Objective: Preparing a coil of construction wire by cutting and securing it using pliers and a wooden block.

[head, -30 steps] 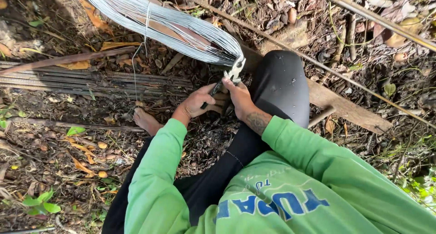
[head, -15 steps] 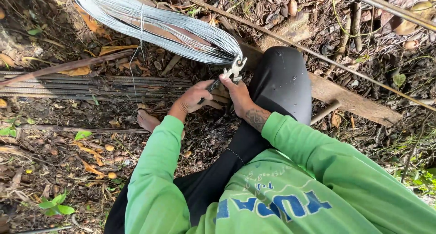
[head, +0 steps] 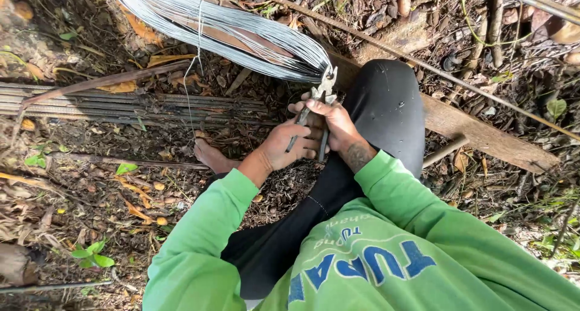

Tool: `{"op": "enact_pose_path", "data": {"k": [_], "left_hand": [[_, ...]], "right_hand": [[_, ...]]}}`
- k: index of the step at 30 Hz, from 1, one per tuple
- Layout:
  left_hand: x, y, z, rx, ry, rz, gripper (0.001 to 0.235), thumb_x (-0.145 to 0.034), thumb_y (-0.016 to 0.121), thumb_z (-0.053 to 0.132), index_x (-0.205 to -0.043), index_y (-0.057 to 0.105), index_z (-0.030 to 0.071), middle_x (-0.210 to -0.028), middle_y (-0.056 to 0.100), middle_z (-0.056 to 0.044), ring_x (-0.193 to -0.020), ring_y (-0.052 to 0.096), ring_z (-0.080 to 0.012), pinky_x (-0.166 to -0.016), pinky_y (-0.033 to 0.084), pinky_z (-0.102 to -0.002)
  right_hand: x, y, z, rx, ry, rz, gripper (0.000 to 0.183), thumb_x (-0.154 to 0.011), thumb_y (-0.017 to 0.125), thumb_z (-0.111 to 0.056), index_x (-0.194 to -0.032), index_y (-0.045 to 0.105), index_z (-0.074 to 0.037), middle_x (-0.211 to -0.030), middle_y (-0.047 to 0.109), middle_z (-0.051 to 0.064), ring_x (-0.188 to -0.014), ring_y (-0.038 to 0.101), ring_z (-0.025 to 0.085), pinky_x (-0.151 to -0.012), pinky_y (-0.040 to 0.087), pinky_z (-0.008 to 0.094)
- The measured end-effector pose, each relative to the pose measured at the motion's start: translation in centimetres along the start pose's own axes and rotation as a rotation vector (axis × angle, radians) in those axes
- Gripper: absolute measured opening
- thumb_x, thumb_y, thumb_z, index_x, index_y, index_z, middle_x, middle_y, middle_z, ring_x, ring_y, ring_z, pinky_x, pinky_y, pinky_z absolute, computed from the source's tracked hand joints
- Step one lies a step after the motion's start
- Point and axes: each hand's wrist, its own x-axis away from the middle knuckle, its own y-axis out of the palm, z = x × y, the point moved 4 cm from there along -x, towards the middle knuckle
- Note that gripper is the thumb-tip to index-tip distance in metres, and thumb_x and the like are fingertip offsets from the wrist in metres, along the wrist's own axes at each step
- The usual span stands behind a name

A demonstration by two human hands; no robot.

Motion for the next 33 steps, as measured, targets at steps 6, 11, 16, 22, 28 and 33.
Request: {"op": "enact_pose_path", "data": {"k": [6,11,16,22,28,33], "left_hand": [[-0.6,0.9,-0.4,-0.029,0.054,0.182,0.018,-0.099,0.054,0.011,-0.116,0.058,0.005,-0.093,0.062,-0.006,-0.088,0.07,-0.0322,-0.068,0.05,-0.038],[-0.4,1.1,0.6,-0.448,0.008,0.393,0.034,-0.089,0.067,0.022,-0.116,0.06,0.003,-0.093,0.066,-0.006,-0.083,0.069,-0.0269,-0.069,0.054,-0.037],[0.6,6.0,3.7,-1.49,-0.003,0.741,0.081,-0.069,0.088,0.036,-0.127,0.048,-0.002,-0.103,0.066,-0.014,-0.093,0.07,-0.0307,-0.08,0.057,-0.042],[-0.3,5.2,1.6,-1.885,0.042,0.811,0.111,-0.063,0.092,0.031,-0.145,0.027,-0.006,-0.132,0.049,-0.03,-0.117,0.056,-0.0464,-0.091,0.051,-0.051],[-1.9,2.1,1.0,-1.956,0.134,0.914,0.104,-0.073,0.086,0.023,-0.15,0.021,-0.005,-0.132,0.046,-0.031,-0.122,0.052,-0.0481,-0.109,0.042,-0.056],[-2.9,1.1,1.5,-1.952,0.069,1.086,0.108,-0.074,0.09,0.032,-0.153,0.021,0.008,-0.139,0.043,-0.029,-0.124,0.051,-0.0491,-0.107,0.041,-0.057]], "right_hand": [[-0.8,-0.6,-0.9,-0.044,-0.017,0.018,0.028,-0.091,0.075,-0.016,-0.113,0.063,-0.005,-0.095,0.072,0.01,-0.091,0.074,0.026,-0.08,0.064,0.043],[-2.2,-2.1,0.5,-0.043,-0.039,0.101,0.022,-0.09,0.074,-0.013,-0.108,0.066,-0.002,-0.095,0.074,0.013,-0.087,0.074,0.025,-0.079,0.062,0.041],[-4.8,-2.8,2.4,0.028,-0.189,0.126,0.016,-0.089,0.073,-0.008,-0.102,0.069,0.0,-0.095,0.074,0.012,-0.09,0.073,0.023,-0.085,0.061,0.04],[-0.3,-2.0,0.9,0.285,-0.164,0.212,0.033,-0.09,0.074,-0.007,-0.119,0.065,0.005,-0.111,0.072,0.014,-0.11,0.065,0.025,-0.103,0.049,0.044],[17.0,-10.4,-5.7,0.222,-0.464,-0.241,0.041,-0.098,0.067,-0.009,-0.136,0.057,0.003,-0.128,0.07,0.019,-0.119,0.072,0.026,-0.108,0.055,0.04],[20.8,-38.0,0.9,1.216,-0.742,1.284,0.055,-0.087,0.079,-0.018,-0.13,0.057,0.008,-0.112,0.058,0.022,-0.098,0.061,0.037,-0.084,0.051,0.045]]}}
